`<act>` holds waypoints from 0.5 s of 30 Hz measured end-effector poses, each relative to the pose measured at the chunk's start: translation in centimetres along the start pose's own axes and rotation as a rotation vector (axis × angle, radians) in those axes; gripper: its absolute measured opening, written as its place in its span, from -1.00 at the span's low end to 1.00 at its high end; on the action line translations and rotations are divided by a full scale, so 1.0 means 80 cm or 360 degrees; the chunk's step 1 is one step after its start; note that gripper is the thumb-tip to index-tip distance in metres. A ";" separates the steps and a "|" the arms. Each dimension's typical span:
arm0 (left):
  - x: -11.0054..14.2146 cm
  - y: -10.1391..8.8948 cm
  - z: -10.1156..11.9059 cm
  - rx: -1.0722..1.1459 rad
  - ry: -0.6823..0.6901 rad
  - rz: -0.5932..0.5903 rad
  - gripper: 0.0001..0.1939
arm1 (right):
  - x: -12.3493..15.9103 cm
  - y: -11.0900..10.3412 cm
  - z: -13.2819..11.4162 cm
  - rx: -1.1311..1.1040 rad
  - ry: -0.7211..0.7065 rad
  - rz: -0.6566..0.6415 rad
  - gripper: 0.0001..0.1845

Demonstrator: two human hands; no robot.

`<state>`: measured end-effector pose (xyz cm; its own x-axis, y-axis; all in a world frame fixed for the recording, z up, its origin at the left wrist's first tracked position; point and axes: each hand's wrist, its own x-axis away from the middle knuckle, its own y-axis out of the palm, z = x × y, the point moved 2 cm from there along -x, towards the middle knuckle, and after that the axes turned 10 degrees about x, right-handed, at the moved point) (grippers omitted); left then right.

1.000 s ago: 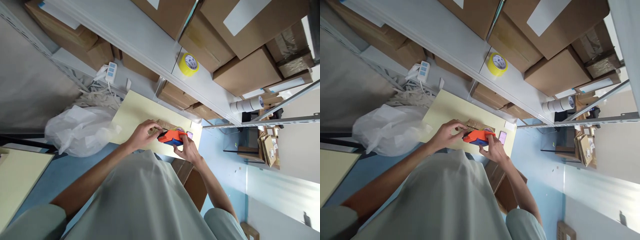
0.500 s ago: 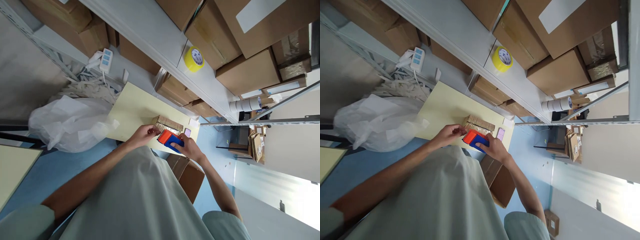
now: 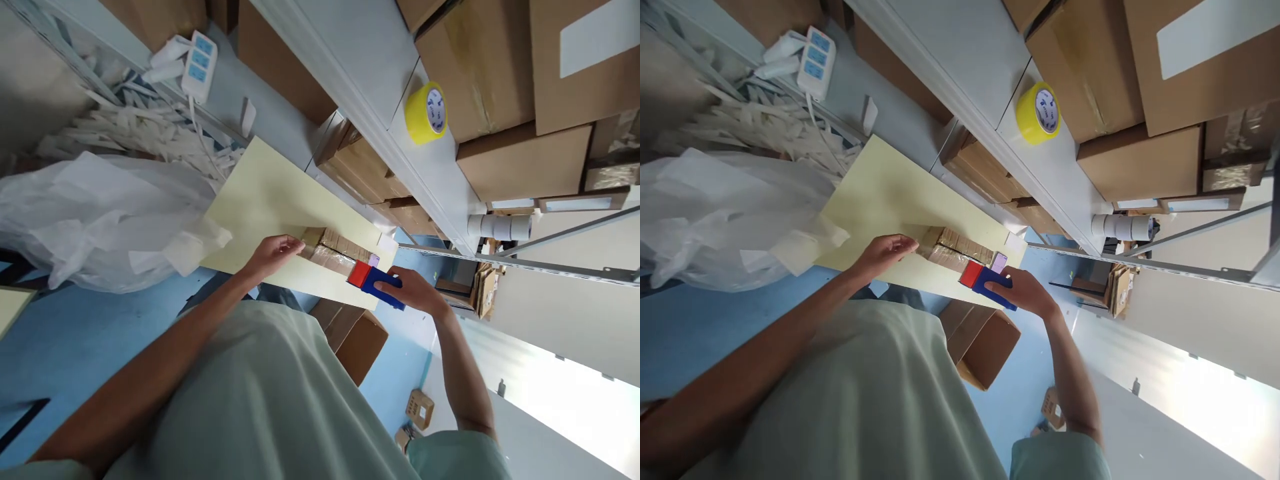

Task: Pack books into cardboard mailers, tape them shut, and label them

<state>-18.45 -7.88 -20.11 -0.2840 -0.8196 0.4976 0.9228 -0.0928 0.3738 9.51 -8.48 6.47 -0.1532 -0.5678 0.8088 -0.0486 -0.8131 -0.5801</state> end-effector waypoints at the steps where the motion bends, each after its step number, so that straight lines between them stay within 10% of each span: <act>1: -0.006 0.000 -0.003 0.0024 -0.0013 0.0001 -0.36 | -0.004 -0.007 -0.004 -0.0025 0.0015 0.0016 -0.42; 15: -0.069 0.026 -0.076 0.0233 -0.0115 0.0050 -0.60 | -0.048 -0.042 -0.084 0.0099 0.0090 0.0126 -0.44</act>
<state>-13.36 -6.98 -26.79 -0.2786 -0.7774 0.5639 0.8853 0.0197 0.4646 3.63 -2.73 4.67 -0.2099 -0.6239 0.7528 0.0266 -0.7733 -0.6335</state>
